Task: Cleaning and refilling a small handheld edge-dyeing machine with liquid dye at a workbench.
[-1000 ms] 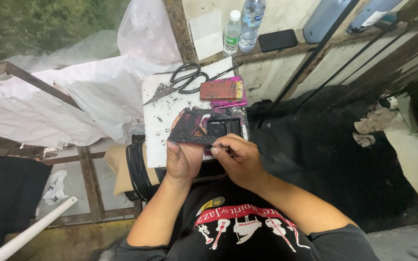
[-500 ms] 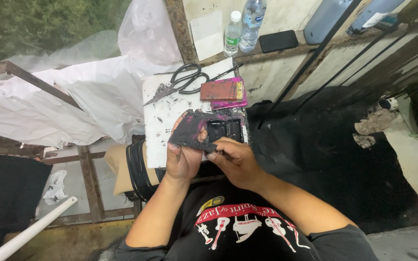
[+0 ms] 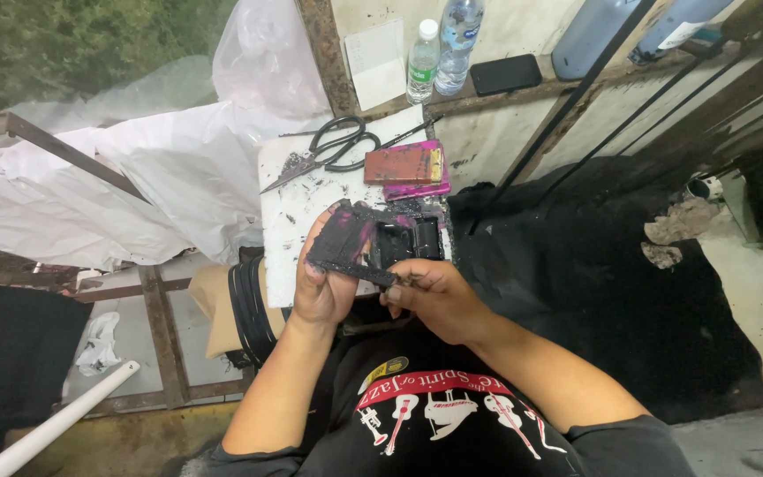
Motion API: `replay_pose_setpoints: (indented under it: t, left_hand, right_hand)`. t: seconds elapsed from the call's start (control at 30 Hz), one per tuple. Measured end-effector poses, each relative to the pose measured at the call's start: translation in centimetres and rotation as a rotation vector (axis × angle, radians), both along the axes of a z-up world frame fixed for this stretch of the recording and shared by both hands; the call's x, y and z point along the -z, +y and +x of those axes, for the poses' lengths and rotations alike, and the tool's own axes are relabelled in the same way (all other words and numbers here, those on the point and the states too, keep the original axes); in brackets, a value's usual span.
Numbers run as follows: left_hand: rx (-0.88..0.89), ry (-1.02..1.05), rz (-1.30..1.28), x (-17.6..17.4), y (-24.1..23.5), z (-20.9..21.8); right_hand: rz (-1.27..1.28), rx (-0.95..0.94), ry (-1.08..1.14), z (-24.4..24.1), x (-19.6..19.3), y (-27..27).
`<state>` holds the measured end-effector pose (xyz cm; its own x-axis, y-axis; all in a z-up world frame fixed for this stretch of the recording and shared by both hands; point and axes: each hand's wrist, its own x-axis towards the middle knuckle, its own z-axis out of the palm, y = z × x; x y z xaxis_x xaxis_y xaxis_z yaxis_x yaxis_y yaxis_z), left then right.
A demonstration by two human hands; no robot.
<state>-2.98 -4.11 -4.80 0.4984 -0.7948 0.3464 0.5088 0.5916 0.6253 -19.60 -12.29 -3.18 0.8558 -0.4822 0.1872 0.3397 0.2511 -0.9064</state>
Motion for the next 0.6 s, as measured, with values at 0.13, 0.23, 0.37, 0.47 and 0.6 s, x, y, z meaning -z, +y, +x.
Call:
replay_pose_setpoints:
  t: [0.13, 0.23, 0.37, 0.47, 0.6]
  left_hand:
    - [-0.041, -0.012, 0.003, -0.9, 0.2, 0.4]
    - [-0.069, -0.018, 0.013, -0.2, 0.7, 1.5]
    - [-0.167, -0.110, 0.037, 0.3, 1.6, 3.7]
    - [-0.257, -0.234, 0.090, 1.7, 2.5, 5.1]
    - [-0.302, -0.355, 0.088, 2.4, 3.1, 5.5]
  right_hand:
    - [0.142, 0.055, 0.021, -0.9, 1.0, -0.1]
    - [-0.124, 0.205, 0.116, -2.0, 1.0, -1.4]
    - [-0.694, 0.429, 0.263, -4.1, -2.9, -3.1]
    - [-1.062, 0.542, 0.393, -5.2, -0.9, -3.3]
    - [-1.368, 0.520, 0.410, -5.4, 0.7, -2.8]
